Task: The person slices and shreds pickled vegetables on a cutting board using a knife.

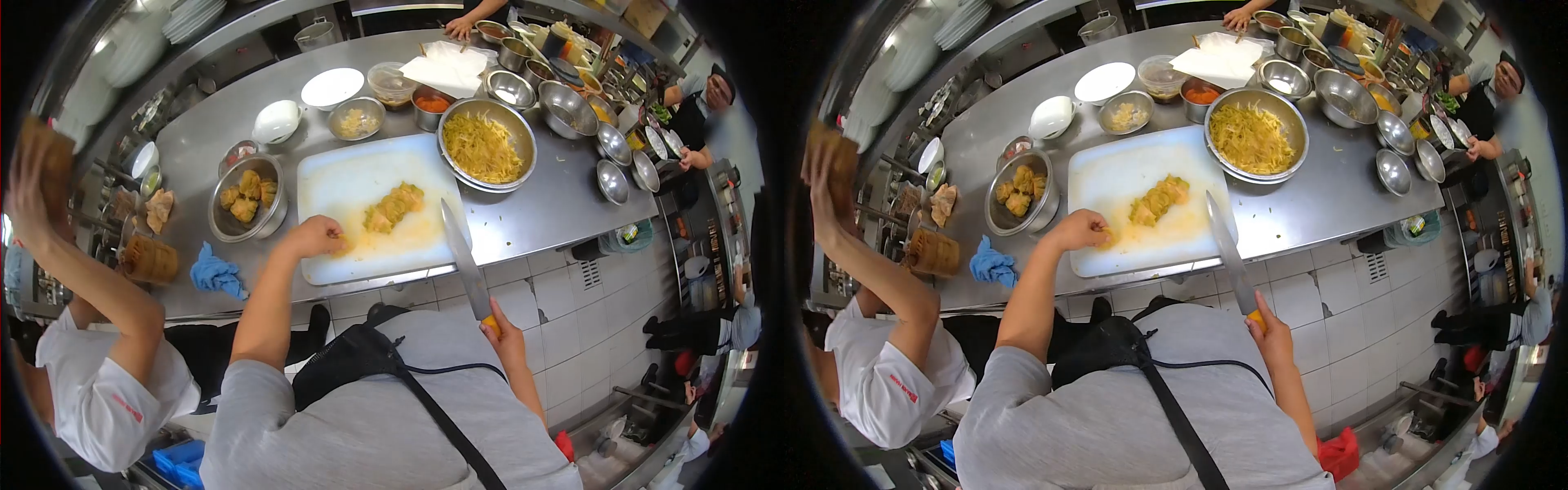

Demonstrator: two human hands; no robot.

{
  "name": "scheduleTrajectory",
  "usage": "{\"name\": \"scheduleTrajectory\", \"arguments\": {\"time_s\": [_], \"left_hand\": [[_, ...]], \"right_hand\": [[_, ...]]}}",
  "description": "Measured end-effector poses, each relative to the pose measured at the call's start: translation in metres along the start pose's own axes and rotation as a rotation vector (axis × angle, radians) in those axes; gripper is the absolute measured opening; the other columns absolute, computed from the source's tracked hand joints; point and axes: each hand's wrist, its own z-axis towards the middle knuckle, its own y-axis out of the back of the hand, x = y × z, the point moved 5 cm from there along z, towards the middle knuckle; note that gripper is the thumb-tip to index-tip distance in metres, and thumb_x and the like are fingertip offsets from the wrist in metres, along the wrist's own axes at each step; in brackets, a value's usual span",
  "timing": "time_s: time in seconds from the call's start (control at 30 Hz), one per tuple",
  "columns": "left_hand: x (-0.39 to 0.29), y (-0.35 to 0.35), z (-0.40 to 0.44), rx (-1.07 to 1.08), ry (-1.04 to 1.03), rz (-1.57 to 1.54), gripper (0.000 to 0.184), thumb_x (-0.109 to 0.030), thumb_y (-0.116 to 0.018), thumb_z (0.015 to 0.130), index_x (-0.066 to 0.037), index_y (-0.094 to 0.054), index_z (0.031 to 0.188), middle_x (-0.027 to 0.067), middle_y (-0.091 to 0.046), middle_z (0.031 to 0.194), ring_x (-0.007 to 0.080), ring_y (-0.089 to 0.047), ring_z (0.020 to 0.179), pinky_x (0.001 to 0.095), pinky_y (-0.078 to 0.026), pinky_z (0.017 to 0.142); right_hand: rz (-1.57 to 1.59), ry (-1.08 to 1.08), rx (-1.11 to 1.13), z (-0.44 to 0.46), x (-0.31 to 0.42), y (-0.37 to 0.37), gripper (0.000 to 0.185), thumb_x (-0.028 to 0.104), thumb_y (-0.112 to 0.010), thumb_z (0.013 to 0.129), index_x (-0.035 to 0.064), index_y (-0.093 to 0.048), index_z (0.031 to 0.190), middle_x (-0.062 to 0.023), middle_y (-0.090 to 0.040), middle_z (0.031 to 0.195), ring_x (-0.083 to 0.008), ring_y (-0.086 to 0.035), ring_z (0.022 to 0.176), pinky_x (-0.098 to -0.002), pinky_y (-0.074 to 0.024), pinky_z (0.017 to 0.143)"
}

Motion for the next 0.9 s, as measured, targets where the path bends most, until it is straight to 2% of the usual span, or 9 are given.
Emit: {"name": "scheduleTrajectory", "arguments": {"time_s": [0.2,0.37,0.4,0.47,0.6,0.67,0.73,0.83,0.9], "left_hand": [[-0.056,-0.027,0.025,0.027,-0.231,-0.093,0.025,-0.017,-0.085,0.093,0.000,-0.074,0.108,0.0032,-0.068,0.075,0.0141,-0.065,0.071,0.0337,-0.054,0.069],[-0.062,-0.029,0.015,-0.459,-0.226,0.200,0.050,-0.022,-0.085,0.090,-0.003,-0.067,0.132,0.0180,-0.071,0.134,0.0365,-0.069,0.116,0.0455,-0.057,0.099],[-0.062,-0.034,0.013,-0.466,-0.212,0.195,0.050,-0.022,-0.085,0.090,-0.003,-0.067,0.132,0.0180,-0.071,0.134,0.0365,-0.069,0.116,0.0455,-0.057,0.099],[-0.069,-0.045,0.004,-0.529,-0.257,0.153,0.063,-0.032,-0.076,0.100,-0.004,-0.057,0.153,0.0223,-0.051,0.161,0.0366,-0.046,0.151,0.0477,-0.040,0.124],[-0.075,-0.074,0.000,-0.600,-0.419,0.420,0.080,-0.042,-0.063,0.106,-0.007,-0.031,0.171,0.0211,-0.025,0.178,0.0383,-0.018,0.167,0.0543,-0.020,0.133],[-0.064,-0.084,0.011,-0.231,-0.255,0.426,0.087,-0.047,-0.052,0.110,-0.008,-0.010,0.176,0.0176,-0.004,0.184,0.0336,0.000,0.171,0.0592,-0.004,0.135],[-0.060,-0.061,-0.004,-0.410,-0.270,0.362,0.078,-0.037,-0.054,0.109,-0.006,-0.021,0.173,0.0199,-0.015,0.181,0.0366,-0.012,0.168,0.0582,-0.012,0.134],[0.019,-0.015,-0.014,-0.867,-0.323,0.035,0.056,-0.010,-0.056,0.104,-0.001,-0.050,0.158,0.0231,-0.047,0.166,0.0420,-0.040,0.156,0.0524,-0.033,0.128],[0.082,0.004,-0.023,-0.951,-0.111,0.167,0.044,0.000,-0.057,0.099,-0.001,-0.064,0.143,0.0214,-0.062,0.150,0.0430,-0.054,0.141,0.0481,-0.044,0.120]], "right_hand": [[-0.079,-0.082,0.007,-0.001,0.026,-0.009,0.068,0.020,-0.079,0.100,0.0266,-0.053,0.163,-0.0256,-0.078,0.113,-0.0373,-0.079,0.097,-0.0373,-0.0589,0.086],[-0.072,0.023,-0.033,-0.001,0.024,-0.021,0.067,0.018,-0.076,0.103,0.0257,-0.050,0.165,-0.0232,-0.080,0.111,-0.0293,-0.079,0.091,-0.0366,-0.0589,0.084],[-0.073,-0.024,-0.030,-0.002,0.024,-0.020,0.067,0.017,-0.075,0.104,0.0261,-0.049,0.166,-0.0221,-0.080,0.113,-0.0264,-0.077,0.091,-0.0360,-0.0587,0.085],[-0.075,-0.068,-0.016,-0.002,0.040,-0.019,0.067,0.016,-0.074,0.105,0.0266,-0.048,0.166,-0.0210,-0.081,0.115,-0.0234,-0.075,0.091,-0.0353,-0.0586,0.087],[-0.100,-0.271,0.046,0.001,0.062,-0.019,0.067,0.011,-0.073,0.106,0.0241,-0.049,0.167,-0.0104,-0.077,0.107,-0.0121,-0.065,0.077,-0.0293,-0.0556,0.070],[-0.074,-0.318,0.051,0.002,0.049,-0.022,0.067,0.011,-0.072,0.106,0.0254,-0.050,0.167,-0.0066,-0.074,0.099,-0.0098,-0.059,0.068,-0.0288,-0.0533,0.061],[-0.072,-0.052,-0.062,0.007,0.033,-0.025,0.066,0.011,-0.072,0.106,0.0276,-0.050,0.166,-0.0016,-0.067,0.087,-0.0075,-0.047,0.056,-0.0289,-0.0459,0.051],[-0.025,-0.254,-0.007,0.003,0.040,-0.023,0.068,0.010,-0.072,0.106,0.0283,-0.049,0.167,-0.0005,-0.068,0.087,-0.0088,-0.047,0.055,-0.0289,-0.0470,0.052],[0.008,-0.288,-0.015,0.001,0.045,-0.026,0.067,0.013,-0.073,0.105,0.0285,-0.050,0.166,-0.0025,-0.067,0.082,-0.0096,-0.049,0.055,-0.0296,-0.0490,0.055]]}}
